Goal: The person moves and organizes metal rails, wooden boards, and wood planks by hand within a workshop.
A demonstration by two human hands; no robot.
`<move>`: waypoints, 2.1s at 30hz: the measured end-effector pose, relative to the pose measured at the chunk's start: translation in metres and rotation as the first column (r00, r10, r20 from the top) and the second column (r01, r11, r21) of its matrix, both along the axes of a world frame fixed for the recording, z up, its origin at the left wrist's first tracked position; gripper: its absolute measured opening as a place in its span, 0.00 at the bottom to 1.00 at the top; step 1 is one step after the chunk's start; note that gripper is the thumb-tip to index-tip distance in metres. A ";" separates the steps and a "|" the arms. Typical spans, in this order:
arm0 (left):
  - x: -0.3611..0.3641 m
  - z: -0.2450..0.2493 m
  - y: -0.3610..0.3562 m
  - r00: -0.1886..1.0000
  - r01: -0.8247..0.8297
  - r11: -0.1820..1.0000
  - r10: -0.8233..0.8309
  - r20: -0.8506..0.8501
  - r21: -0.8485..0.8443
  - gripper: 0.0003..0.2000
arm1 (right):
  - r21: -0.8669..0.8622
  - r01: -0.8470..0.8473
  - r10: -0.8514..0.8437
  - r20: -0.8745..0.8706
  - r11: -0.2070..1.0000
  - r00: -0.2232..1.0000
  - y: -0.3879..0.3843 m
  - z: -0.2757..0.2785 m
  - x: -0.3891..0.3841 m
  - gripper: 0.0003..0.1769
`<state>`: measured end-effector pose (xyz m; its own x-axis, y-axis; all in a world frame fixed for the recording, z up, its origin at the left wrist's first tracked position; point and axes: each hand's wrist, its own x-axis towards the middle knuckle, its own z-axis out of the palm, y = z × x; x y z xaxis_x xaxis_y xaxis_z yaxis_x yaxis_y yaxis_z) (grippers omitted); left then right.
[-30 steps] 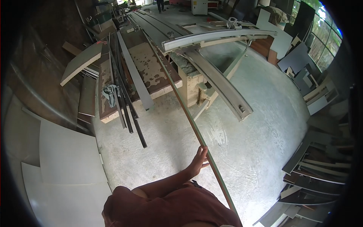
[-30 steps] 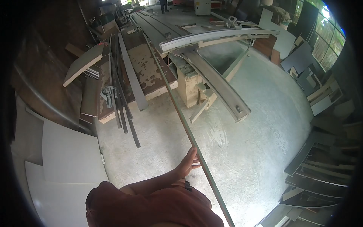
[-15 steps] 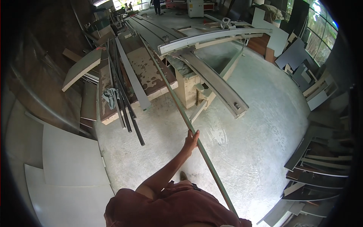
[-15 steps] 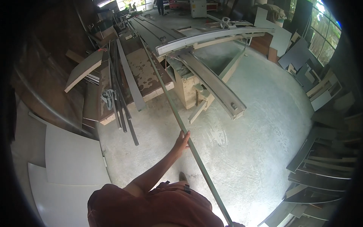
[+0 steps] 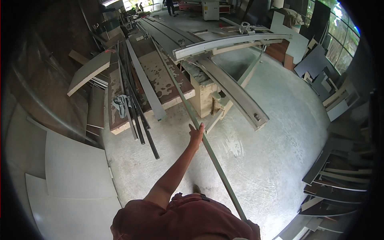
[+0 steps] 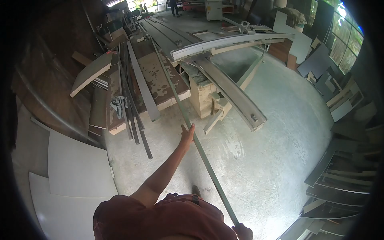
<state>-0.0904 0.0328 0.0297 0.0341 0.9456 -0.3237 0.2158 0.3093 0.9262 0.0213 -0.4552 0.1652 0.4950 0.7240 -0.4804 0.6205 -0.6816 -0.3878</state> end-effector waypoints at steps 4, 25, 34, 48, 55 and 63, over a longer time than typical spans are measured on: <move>-0.016 -0.026 0.005 0.999 0.012 1.000 -0.012 0.034 0.026 0.50 | 0.165 0.014 -0.020 0.036 0.986 0.999 -0.014 -0.031 -0.005 0.14; -0.036 0.041 -0.058 0.890 0.348 0.930 -0.288 0.354 -0.117 0.46 | -0.202 0.105 -0.121 -0.065 0.974 0.991 -0.001 -0.033 0.010 0.11; -0.016 0.074 -0.046 0.839 0.434 0.896 -0.362 0.407 -0.096 0.46 | -0.014 -0.094 0.096 0.123 0.995 0.988 0.005 0.015 0.053 0.12; -0.007 0.067 -0.040 0.802 0.425 0.902 -0.338 0.492 -0.073 0.43 | -0.122 0.117 -0.133 -0.129 0.986 0.983 0.017 0.029 0.067 0.13; -0.010 0.084 -0.047 0.833 0.394 0.916 -0.321 0.451 -0.074 0.42 | -0.005 0.256 -0.243 -0.337 0.967 0.910 0.002 0.007 0.071 0.13; -0.011 0.083 -0.045 0.833 0.410 0.909 -0.340 0.436 -0.074 0.45 | -0.171 0.263 -0.308 -0.349 0.950 0.885 0.012 0.007 0.065 0.13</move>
<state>-0.1017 -0.0123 0.1126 0.5363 0.7701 -0.3454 -0.0369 0.4302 0.9020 0.0864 -0.4430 0.1717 0.4440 0.5067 -0.7390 0.2210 -0.8612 -0.4578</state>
